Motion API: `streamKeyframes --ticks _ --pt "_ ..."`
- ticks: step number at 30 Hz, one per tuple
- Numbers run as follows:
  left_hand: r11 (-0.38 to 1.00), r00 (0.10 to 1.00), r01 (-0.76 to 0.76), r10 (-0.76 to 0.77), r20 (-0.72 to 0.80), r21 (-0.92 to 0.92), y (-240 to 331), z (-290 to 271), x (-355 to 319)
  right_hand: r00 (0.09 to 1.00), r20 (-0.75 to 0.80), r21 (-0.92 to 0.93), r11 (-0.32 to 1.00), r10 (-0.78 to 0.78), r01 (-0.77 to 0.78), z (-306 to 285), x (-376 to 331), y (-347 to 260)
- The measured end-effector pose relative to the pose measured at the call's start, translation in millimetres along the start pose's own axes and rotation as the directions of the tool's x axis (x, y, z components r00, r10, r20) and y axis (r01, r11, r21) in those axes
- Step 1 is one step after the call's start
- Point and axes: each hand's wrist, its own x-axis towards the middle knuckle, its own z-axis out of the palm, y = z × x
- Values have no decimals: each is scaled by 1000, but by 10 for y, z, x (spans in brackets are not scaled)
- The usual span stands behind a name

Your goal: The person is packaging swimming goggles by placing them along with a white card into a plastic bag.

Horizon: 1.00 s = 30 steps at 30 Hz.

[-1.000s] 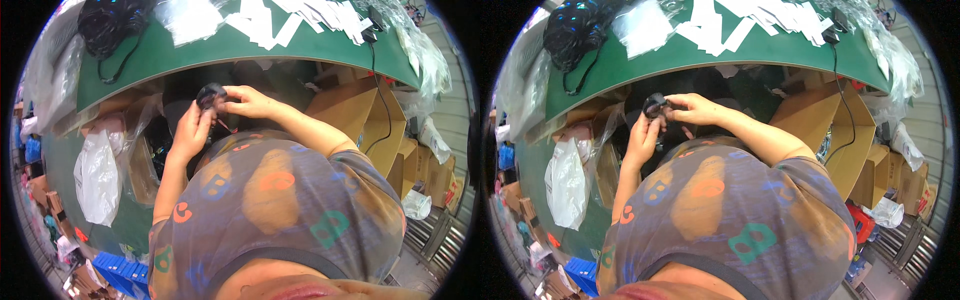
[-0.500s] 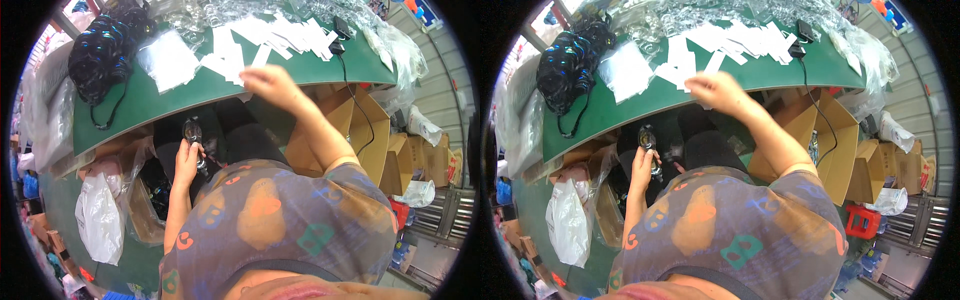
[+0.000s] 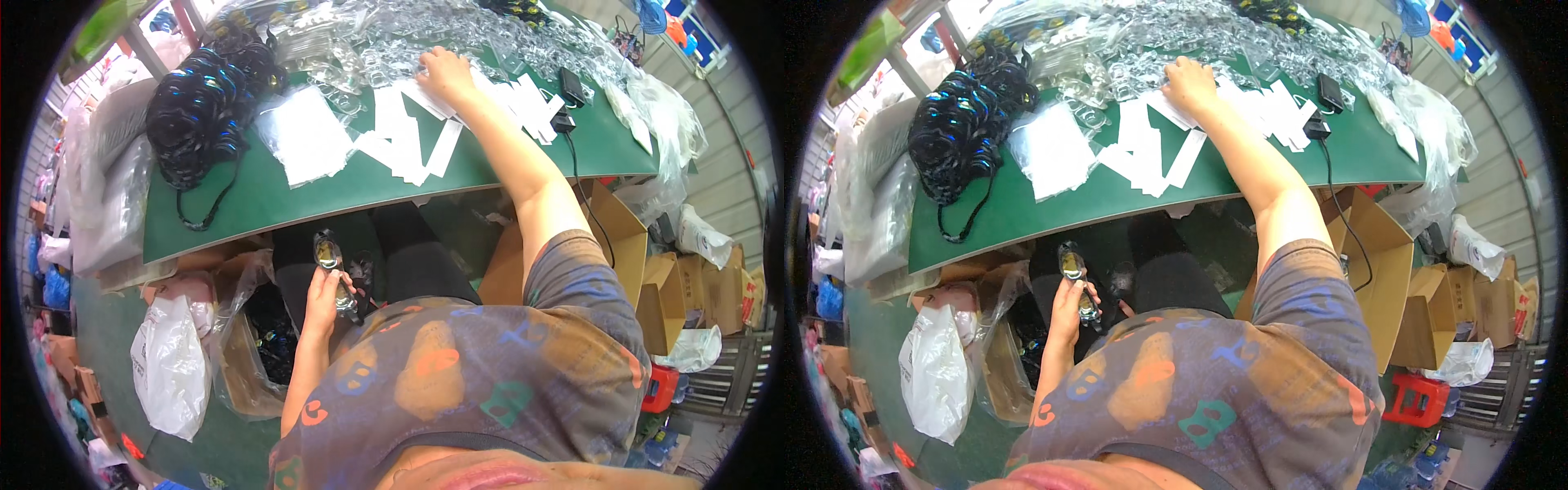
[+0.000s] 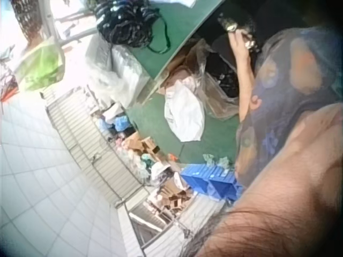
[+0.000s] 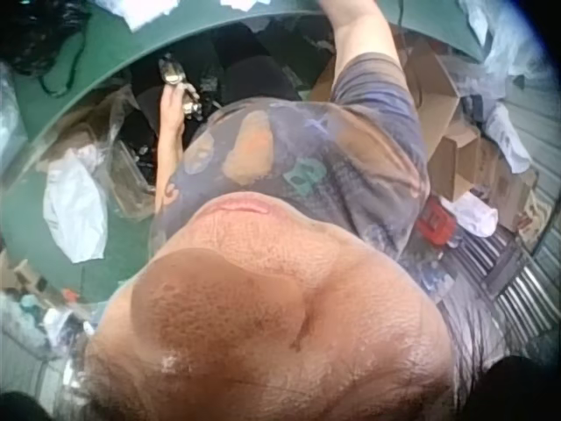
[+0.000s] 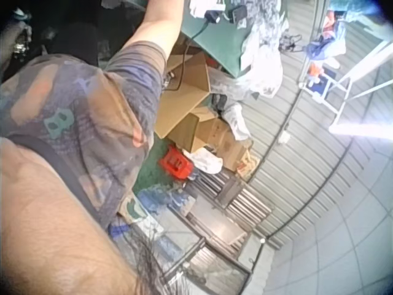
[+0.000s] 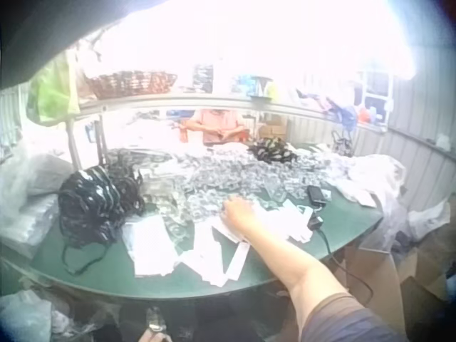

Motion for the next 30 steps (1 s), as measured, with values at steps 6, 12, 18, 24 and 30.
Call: streamKeyframes --ticks 6,12,18,24,30 --pt "1000 1000 3 -3 26 -7 13 62 69 896 -338 -159 955 -290 249 155 -21 15" --pt "999 999 -1 3 50 -34 -29 67 91 835 -509 162 930 -208 331 -119 -32 133" --pt "993 995 52 -43 92 -102 -93 67 137 827 214 970 13 -520 -243 -1058 -1473 -542" --pt "996 991 44 -33 132 -76 -125 239 290 722 337 893 447 -604 -43 -538 -2570 -1503" --pt "944 974 206 -172 148 -259 -89 341 143 744 305 895 446 -594 -10 -481 -2688 -1632"
